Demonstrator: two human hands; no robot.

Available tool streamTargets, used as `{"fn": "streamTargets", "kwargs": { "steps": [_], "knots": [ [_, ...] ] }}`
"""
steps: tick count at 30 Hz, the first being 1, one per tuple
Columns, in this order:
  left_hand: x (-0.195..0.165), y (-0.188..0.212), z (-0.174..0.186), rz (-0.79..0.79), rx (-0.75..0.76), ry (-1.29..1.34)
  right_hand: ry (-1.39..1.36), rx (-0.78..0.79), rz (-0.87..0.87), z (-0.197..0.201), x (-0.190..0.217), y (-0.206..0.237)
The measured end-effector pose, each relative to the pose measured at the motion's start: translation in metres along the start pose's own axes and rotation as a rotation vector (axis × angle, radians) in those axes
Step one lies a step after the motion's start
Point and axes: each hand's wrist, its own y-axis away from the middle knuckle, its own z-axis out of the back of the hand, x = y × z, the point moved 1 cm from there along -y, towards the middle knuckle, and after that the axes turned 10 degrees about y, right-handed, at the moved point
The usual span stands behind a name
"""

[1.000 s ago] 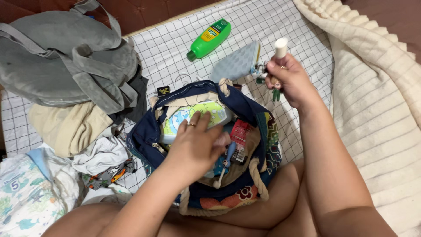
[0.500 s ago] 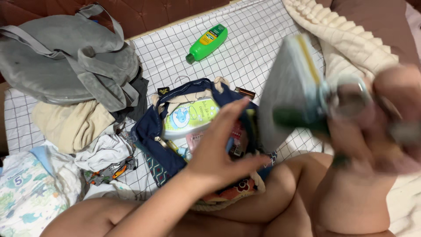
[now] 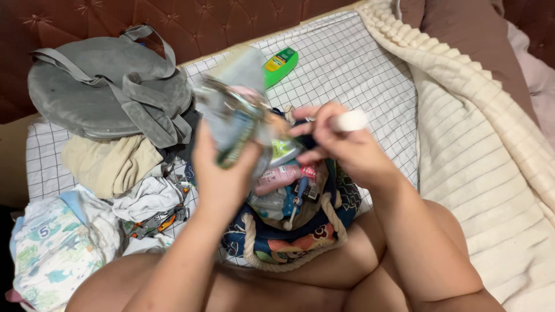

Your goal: The person sits on a bed with a patterned handbag on their lap and removes its contents one at a time, placing toiletry bottles, wipes, cables, a pouch and other personal items onto the bed beside them, arranging the items in a group on the sheet.

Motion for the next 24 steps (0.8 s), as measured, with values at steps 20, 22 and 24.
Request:
{"fn": "streamTargets", "kwargs": {
  "steps": [20, 22, 24],
  "knots": [
    [0.003, 0.013, -0.024, 0.272, 0.36, -0.159, 1.39, -0.123, -0.592, 0.025, -0.017, 0.017],
    [0.002, 0.016, -0.028, 0.074, 0.462, -0.379, 1.401, -0.108, -0.482, 0.026, -0.001, 0.022],
    [0.007, 0.012, -0.029, 0.341, 0.563, -0.283, 1.414, -0.089, -0.351, 0.023, 0.011, 0.026]
  ]
}}
